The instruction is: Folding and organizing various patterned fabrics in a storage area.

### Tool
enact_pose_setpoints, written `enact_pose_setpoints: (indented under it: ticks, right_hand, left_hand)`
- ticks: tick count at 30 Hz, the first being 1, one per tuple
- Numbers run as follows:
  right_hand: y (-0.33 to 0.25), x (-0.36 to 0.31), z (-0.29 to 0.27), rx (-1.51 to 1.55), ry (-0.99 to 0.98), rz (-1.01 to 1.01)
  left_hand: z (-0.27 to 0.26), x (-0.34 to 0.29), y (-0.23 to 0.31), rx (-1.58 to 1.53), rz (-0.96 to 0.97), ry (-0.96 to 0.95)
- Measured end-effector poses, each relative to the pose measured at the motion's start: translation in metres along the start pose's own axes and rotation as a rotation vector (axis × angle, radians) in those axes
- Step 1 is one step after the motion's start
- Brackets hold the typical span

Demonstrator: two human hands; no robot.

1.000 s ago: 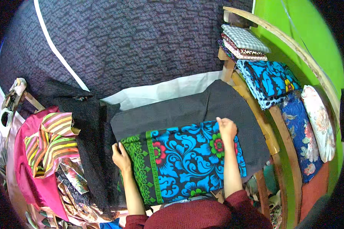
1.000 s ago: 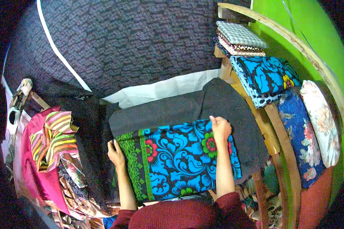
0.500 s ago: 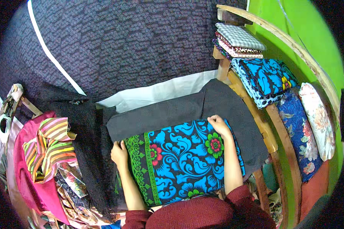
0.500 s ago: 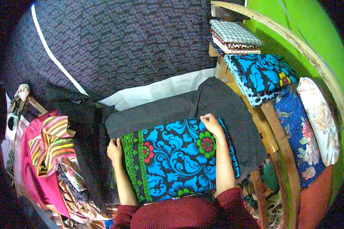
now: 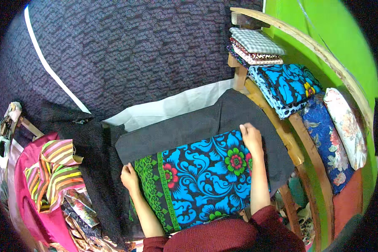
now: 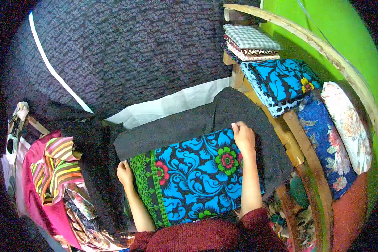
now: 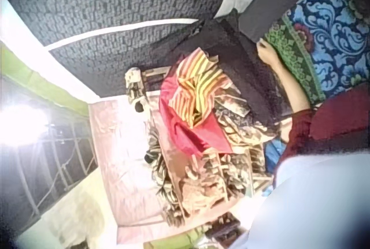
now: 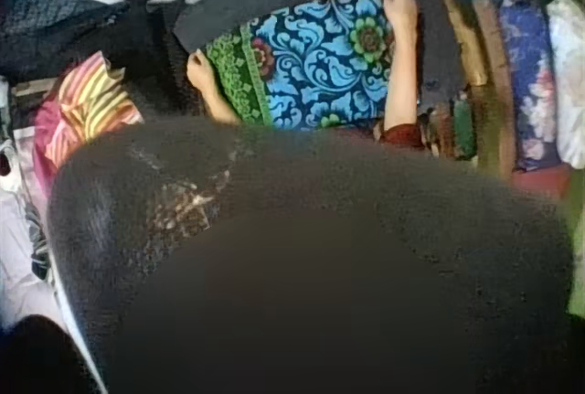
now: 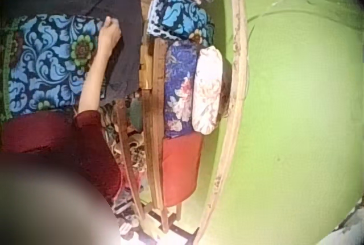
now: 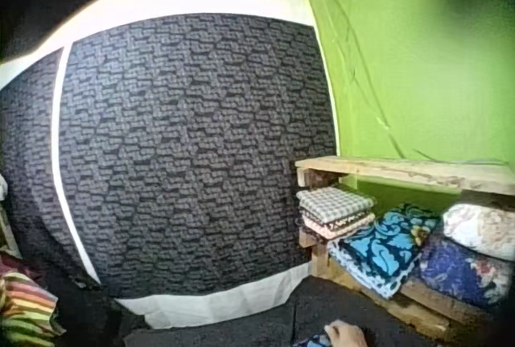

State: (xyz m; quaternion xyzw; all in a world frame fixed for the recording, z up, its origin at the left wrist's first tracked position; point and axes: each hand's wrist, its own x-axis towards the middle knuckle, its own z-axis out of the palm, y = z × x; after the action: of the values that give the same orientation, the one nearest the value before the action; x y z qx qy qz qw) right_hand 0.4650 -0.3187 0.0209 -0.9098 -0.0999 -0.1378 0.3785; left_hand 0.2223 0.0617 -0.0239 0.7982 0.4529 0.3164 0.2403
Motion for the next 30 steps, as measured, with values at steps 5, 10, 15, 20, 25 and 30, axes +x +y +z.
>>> enact_pose_setpoints:
  ticks: [5,10,15,20,25,30]
  right_hand:
    - [-0.035,-0.018,0.01,-0.157,-0.248,0.069]
    - [0.034,0.0,0.04,0.384,-0.036,0.156]
    - [-0.003,-0.006,0.034,-0.125,-0.017,0.148]
    - [-0.005,-0.005,0.024,-0.382,0.043,0.184]
    - [-0.044,-0.039,0.042,-0.506,0.261,-0.262]
    - [-0.115,-0.13,0.061,-0.174,-0.425,-0.855]
  left_hand:
    - [-0.003,0.0,-0.002,0.114,-0.009,-0.033]
    - [0.002,0.0,0.004,0.137,0.038,-0.001]
    - [-0.003,-0.002,0.001,0.23,0.007,-0.034]
    - [-0.009,-0.006,0.02,0.209,0.134,0.112]
    - [-0.017,-0.028,0.056,0.199,0.609,-0.096]
    - [-0.003,-0.039,0.048,0.353,0.403,-0.451]
